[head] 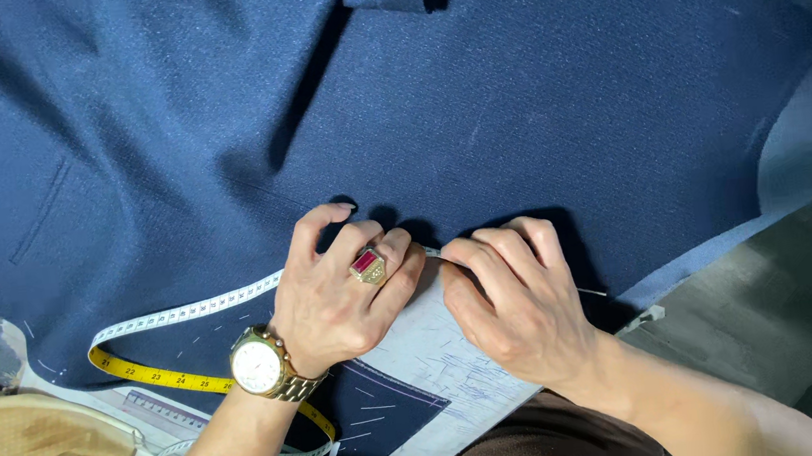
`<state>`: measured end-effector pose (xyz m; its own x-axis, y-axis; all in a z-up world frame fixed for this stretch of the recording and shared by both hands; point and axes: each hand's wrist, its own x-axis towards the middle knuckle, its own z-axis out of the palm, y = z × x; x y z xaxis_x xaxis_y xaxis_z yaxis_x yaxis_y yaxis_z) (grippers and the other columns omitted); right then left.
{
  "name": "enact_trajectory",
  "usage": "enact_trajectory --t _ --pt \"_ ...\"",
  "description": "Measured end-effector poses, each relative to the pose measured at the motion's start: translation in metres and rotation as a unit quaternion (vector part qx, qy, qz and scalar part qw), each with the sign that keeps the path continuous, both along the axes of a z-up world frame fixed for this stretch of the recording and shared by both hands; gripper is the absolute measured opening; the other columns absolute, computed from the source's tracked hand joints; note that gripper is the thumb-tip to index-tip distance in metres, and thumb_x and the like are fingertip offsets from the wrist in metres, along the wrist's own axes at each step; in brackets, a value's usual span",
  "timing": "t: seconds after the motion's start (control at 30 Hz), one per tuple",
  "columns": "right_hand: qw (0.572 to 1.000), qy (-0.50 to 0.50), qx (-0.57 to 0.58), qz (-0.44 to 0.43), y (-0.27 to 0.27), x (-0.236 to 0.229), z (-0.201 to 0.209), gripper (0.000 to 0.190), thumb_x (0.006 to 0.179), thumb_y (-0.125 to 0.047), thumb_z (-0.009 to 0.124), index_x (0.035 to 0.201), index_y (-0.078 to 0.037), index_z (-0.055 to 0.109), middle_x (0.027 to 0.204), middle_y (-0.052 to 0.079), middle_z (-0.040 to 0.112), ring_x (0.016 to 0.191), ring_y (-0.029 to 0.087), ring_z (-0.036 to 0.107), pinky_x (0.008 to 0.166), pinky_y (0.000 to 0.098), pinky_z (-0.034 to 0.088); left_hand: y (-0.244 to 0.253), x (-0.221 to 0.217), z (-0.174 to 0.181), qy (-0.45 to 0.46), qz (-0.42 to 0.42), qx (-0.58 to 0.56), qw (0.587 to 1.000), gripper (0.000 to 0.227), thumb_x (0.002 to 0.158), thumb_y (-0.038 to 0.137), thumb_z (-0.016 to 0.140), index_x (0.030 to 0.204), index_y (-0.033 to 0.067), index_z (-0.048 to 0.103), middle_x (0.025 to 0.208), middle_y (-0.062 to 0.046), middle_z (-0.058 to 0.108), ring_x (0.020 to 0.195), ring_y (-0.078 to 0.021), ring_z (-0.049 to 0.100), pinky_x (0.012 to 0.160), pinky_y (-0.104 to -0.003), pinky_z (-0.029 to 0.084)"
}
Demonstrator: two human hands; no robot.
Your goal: The person measures a piece of dark blue fabric using a tape measure on a workbench. The person aligns the tape measure along curved and straight edges of the fabric and a white paper pattern beneath it.
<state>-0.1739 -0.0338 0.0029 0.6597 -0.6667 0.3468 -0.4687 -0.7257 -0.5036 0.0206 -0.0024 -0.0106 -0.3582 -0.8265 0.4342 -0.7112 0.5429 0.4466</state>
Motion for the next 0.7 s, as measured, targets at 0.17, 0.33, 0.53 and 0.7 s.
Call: enact_trajectory --t 0.17,0.33,0.53,0.7 --pt "1.000 -0.008 -0.017 0.012 -0.003 0.009 -0.003 0.021 0.096 0.003 0.059 0.077 -0.005 0.064 0.085 0.011 0.061 0.075 0.028 0.061 0.073 0.0436 0.051 0.003 0.001 -0.001 0.000 0.004 -0.003 1.000 0.029 0.105 0.005 0.049 0.086 0.0069 0.071 0.077 -0.011 0.054 0.075 -0.0296 0.057 0.088 -0.056 0.051" --pt "1.000 -0.011 -0.011 0.019 -0.003 0.013 -0.002 0.022 0.097 0.002 0.058 0.077 -0.004 0.062 0.084 0.012 0.062 0.075 0.029 0.061 0.074 0.0438 0.050 0.005 0.004 0.002 0.015 0.023 -0.003 1.000 0.030 0.106 0.003 0.047 0.088 0.0052 0.071 0.080 -0.012 0.056 0.074 -0.0294 0.057 0.088 -0.054 0.052" --pt "1.000 -0.012 -0.011 0.007 -0.003 0.016 -0.005 0.021 0.093 0.006 0.062 0.074 -0.004 0.062 0.081 0.011 0.062 0.072 0.028 0.061 0.074 0.0444 0.050 0.009 0.021 0.010 -0.007 0.050 0.028 0.998 0.021 0.105 0.007 0.056 0.093 0.0046 0.073 0.081 -0.011 0.059 0.075 -0.0288 0.060 0.089 -0.051 0.050" --pt "1.000 -0.014 -0.018 -0.006 -0.002 0.018 -0.006 0.021 0.090 0.007 0.063 0.073 -0.005 0.062 0.080 0.009 0.063 0.072 0.027 0.061 0.077 0.0448 0.050 0.012 0.021 0.003 0.002 0.061 0.029 0.998 0.017 0.104 0.009 0.060 0.093 0.0049 0.073 0.079 -0.010 0.058 0.072 -0.0274 0.058 0.086 -0.049 0.050"
